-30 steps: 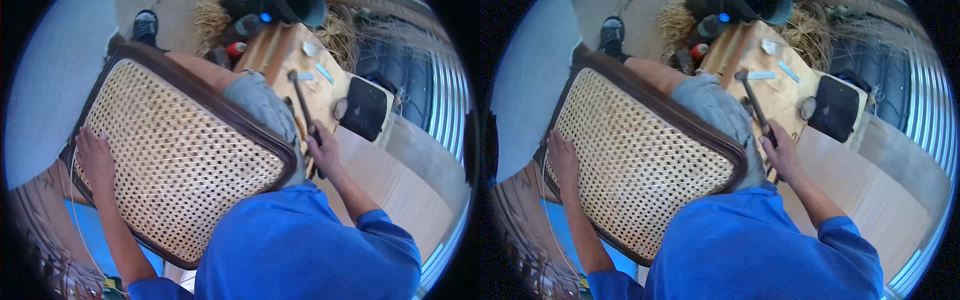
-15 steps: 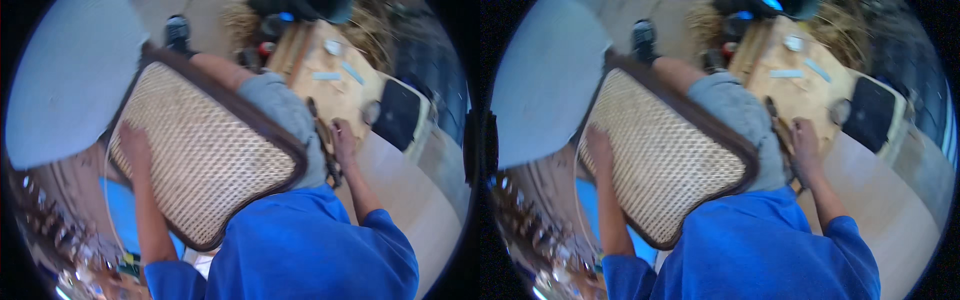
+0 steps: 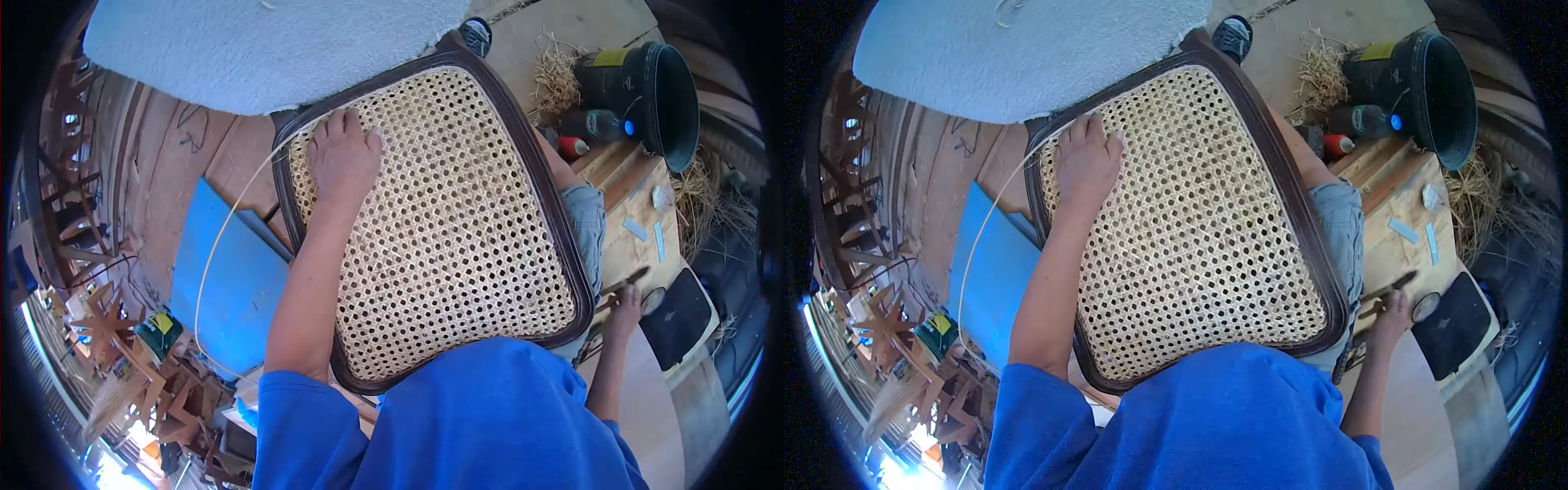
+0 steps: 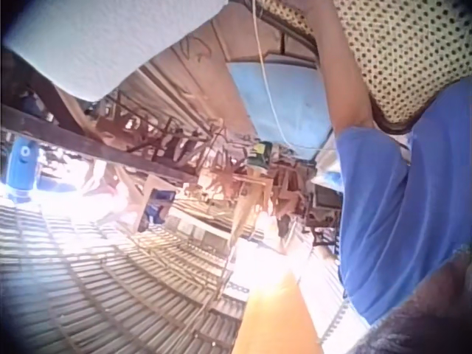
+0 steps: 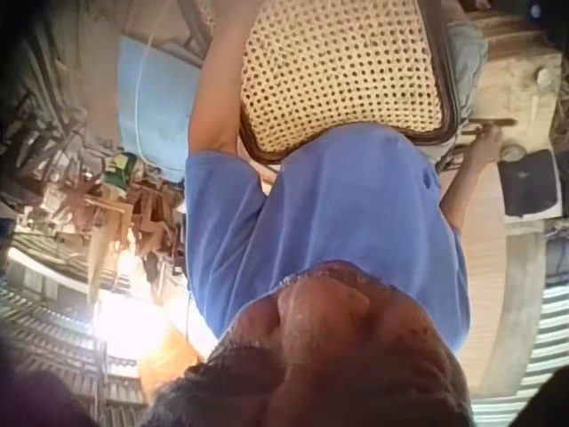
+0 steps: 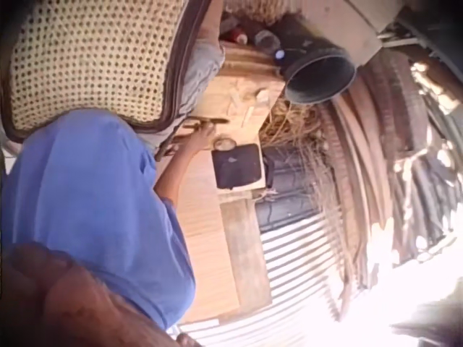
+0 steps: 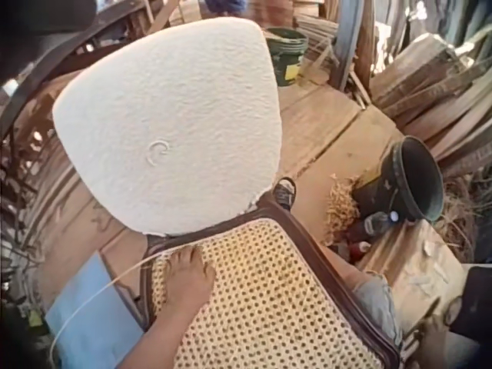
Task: Repairing a woven cane chair seat using a hammer and spline.
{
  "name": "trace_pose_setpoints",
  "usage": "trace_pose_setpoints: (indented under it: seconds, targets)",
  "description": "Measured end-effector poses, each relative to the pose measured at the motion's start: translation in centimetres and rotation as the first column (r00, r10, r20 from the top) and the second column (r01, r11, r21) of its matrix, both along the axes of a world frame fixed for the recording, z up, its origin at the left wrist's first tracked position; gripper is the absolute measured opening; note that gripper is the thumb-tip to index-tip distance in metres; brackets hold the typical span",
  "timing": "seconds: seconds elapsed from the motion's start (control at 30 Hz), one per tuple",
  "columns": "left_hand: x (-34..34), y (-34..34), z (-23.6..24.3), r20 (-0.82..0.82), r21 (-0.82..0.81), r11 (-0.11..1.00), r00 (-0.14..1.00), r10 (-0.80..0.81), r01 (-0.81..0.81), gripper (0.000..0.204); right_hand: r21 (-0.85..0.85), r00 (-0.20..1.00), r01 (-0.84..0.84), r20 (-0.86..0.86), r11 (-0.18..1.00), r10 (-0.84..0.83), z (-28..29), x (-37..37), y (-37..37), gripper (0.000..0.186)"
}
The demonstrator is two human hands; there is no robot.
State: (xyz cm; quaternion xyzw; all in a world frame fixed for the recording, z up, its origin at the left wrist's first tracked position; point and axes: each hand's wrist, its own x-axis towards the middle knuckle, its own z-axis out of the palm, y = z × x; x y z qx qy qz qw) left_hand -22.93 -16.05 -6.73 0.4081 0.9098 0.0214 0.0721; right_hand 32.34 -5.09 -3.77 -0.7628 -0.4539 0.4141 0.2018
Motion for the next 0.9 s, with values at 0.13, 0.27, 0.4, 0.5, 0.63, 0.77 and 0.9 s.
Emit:
trace_pose_setpoints:
  seconds: [0.13, 0.27, 0.4, 0.5, 0.63, 0.77, 0.9]
  targets:
    - [-0.6, 0.5, 0.3, 0.010, -0.013, 0.999, 0.999, 0.040, -0.040, 0.051, 0.034, 0.827, 0.283, -0.515, 0.958, -0.226, 3.1, 1.4, 4.9, 0.021]
    - [-0.5, 0.8, 0.1, 0.056, -0.048, 0.998, 0.998, 0.041, -0.038, 0.052, -0.055, 0.253, -0.172, -0.968, 0.984, -0.010, 7.5, -1.5, 11.2, 0.038]
    - [-0.1, 1.3, 0.2, 0.048, -0.068, 0.997, 0.998, 0.028, -0.025, 0.053, 0.079, 0.255, -0.386, -0.948, 0.919, 0.189, 11.8, -14.7, 12.1, 0.063]
    - [-0.1, 0.9, -0.8, -0.017, -0.021, 0.999, 0.999, 0.030, -0.030, 0.054, -0.074, 0.472, -0.702, -0.793, 0.709, 0.384, 11.4, -24.6, 10.4, 0.058]
    - [-0.6, 0.0, -1.1, 0.008, -0.007, 0.999, 0.999, 0.045, -0.045, 0.055, -0.278, 0.160, -0.955, -0.210, 0.098, 0.964, 8.4, -38.1, 9.1, 0.039]
    - [-0.6, 0.7, -1.1, 0.024, 0.032, 0.999, 0.999, 0.029, -0.030, 0.054, -0.324, -0.456, -0.890, 0.614, -0.322, 0.644, 1.0, -43.5, 8.1, 0.027]
    - [-0.8, 0.7, -1.1, 0.030, 0.058, 0.998, 0.999, 0.036, -0.038, 0.053, -0.236, -0.314, -0.949, 0.726, -0.208, 0.612, -0.4, -47.8, 6.2, 0.025]
